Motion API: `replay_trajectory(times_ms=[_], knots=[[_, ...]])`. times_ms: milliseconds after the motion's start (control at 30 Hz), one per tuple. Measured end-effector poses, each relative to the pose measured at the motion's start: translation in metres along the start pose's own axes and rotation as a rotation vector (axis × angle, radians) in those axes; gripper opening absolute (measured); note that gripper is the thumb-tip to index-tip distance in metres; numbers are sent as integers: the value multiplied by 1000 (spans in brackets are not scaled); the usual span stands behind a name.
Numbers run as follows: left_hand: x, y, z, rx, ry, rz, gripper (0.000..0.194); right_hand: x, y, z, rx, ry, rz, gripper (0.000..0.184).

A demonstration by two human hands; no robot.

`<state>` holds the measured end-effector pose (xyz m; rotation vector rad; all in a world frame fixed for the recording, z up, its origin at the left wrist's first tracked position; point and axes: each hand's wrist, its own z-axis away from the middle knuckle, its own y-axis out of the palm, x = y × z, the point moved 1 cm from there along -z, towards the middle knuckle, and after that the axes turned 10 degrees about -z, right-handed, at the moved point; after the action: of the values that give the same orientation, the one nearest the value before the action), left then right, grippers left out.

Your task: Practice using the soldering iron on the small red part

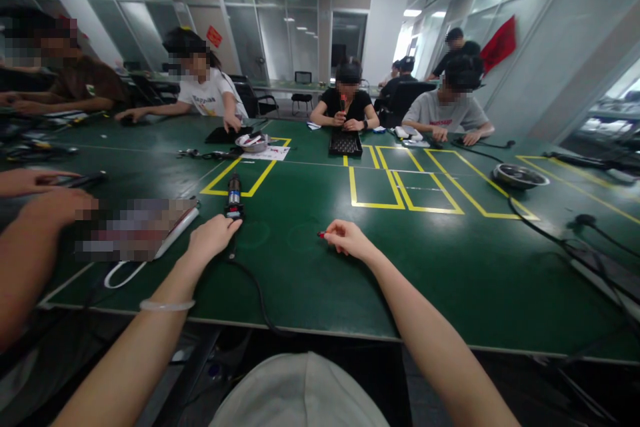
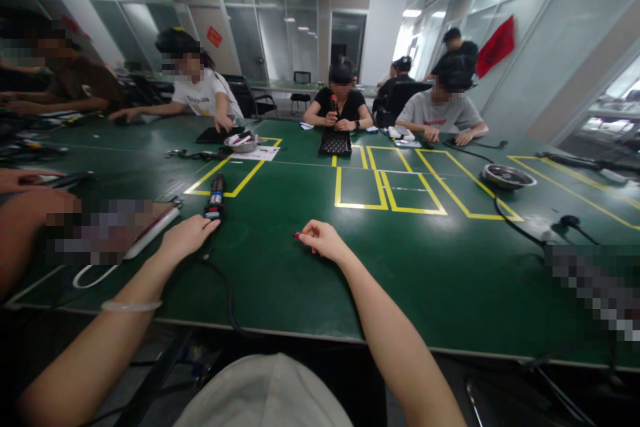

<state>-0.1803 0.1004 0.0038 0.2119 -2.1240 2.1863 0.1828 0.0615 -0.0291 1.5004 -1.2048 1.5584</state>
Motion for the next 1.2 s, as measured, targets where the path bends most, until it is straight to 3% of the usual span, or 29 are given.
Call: replay_trajectory(times_ms=[133,300,467,800,1200], knots=[[-44,-4,13,-76,98,-18,60,4,-1,0,-49,-98,101,22],[-95,-13,49,-153,220,28,51,6,-1,-1,-92,-218,234,17],[-127,-14,85,-200,374,108,43,7,1,0,-53,-255,294,15],[-142,-20,120,-187,609,155,41,9,7,2,69,-295,345,14],[-142,-18,123,-180,622,235,41,18,10,4,105,-283,603,17]])
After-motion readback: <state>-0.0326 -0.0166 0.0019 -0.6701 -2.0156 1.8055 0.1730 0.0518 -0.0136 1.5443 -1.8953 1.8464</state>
